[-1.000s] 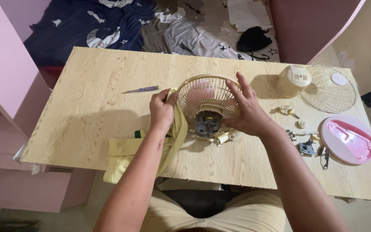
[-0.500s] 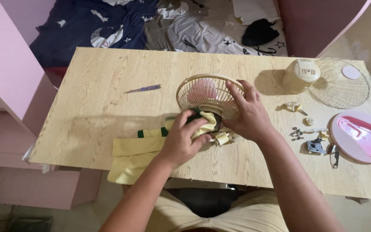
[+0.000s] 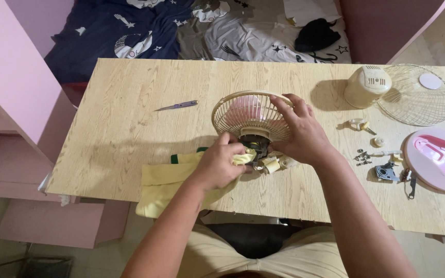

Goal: The person disassembles a small electric fan on a wooden table, removing the front grille and motor housing components. They then wipe the fan blades and grille with a cloth. The clip ends before reassembly is completed.

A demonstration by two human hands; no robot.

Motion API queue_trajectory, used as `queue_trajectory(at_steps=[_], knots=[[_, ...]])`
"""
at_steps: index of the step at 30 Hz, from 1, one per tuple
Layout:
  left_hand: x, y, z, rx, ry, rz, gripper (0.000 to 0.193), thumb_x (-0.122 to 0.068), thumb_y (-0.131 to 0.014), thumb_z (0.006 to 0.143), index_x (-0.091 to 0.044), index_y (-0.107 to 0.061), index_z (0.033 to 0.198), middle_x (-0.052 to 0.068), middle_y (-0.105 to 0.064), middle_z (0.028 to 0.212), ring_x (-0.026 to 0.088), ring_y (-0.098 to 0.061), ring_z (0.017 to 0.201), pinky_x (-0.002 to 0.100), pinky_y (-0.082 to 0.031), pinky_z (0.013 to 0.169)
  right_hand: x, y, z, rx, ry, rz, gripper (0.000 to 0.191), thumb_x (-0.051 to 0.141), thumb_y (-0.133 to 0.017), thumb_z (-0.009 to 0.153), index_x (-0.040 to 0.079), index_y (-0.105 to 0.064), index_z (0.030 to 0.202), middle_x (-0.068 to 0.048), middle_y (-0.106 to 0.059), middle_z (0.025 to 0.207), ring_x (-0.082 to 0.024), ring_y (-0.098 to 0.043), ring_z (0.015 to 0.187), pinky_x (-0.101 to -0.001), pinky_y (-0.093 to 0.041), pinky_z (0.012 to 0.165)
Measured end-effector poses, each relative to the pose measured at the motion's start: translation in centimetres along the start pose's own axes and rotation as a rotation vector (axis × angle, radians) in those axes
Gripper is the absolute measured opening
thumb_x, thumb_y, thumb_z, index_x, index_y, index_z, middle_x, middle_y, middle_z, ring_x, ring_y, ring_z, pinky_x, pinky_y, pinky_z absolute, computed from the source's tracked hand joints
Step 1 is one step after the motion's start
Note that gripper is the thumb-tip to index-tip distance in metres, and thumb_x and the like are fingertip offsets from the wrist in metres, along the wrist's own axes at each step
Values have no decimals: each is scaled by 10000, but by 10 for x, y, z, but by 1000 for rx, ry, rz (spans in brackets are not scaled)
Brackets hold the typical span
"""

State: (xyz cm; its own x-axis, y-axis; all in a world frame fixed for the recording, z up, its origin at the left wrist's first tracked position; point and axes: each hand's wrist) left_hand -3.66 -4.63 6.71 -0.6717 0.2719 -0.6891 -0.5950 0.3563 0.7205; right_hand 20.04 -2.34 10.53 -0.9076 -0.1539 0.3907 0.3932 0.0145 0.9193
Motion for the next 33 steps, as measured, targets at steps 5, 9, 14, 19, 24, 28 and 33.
queue_trajectory(at_steps=[5,9,14,19,24,28,33], knots=[[13,-2,5,9,168,-947,344,-330,-730,854,-58,-692,1059,233,-683,1072,262,-657,818,340,-589,646,5,1,3,-1,-64,15,1239,294,-982,549,372,-281,1569,-129,-233,1612,-379,-295,1472,-490,-380,1158],[1,-21,-7,-418,-13,-804,389,-368,-675,935,-38,-692,1140,203,-602,1206,246,-673,969,331,-643,798,2,4,7,-17,-129,52,1269,278,-977,529,380,-264,1574,-119,-211,1630,-371,-282,1487,-491,-370,1157],[-22,-20,-8,-473,-482,192,438,-293,-746,883,-56,-712,1250,193,-577,1385,364,-556,1264,503,-464,1070,-1,1,4,-29,-88,45,1189,301,-966,603,344,-287,1579,-160,-225,1620,-419,-290,1468,-514,-375,1147],[-31,-21,-14,-430,-441,337,388,-58,-621,896,-52,-719,1271,222,-599,1399,419,-506,1371,536,-440,1094,-2,-4,-1,-98,-7,46,1178,319,-979,570,311,-324,1549,-184,-286,1564,-444,-323,1449,-516,-401,1128],[-27,-42,-10,-637,-502,395,132,-114,-650,965,-51,-728,1050,157,-687,1224,358,-619,1225,525,-475,1043,1,-4,0,-83,-19,40,1176,240,-943,585,331,-314,1575,-183,-289,1580,-443,-361,1432,-503,-429,1115],[-12,-53,-12,-695,-566,355,72,-148,-672,941,-78,-679,925,99,-668,1020,296,-665,1027,492,-546,942,7,-2,-2,-44,-58,15,1212,259,-962,560,355,-294,1567,-169,-270,1584,-420,-350,1436,-496,-414,1126],[9,-60,-13,-727,-285,-293,263,-299,-694,978,-50,-611,971,55,-671,884,153,-668,751,299,-563,634,15,-1,-5,3,-89,-28,1211,307,-979,567,391,-288,1558,-116,-233,1612,-378,-302,1472,-493,-383,1153]])
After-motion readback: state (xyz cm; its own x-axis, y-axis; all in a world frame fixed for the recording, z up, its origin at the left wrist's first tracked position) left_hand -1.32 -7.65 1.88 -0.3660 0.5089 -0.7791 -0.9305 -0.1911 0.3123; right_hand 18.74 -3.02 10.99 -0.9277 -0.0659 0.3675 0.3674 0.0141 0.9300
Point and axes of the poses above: each hand's wrist, its own z-axis towards the middle knuckle, its own y-axis out of the back of the hand, x = y × z
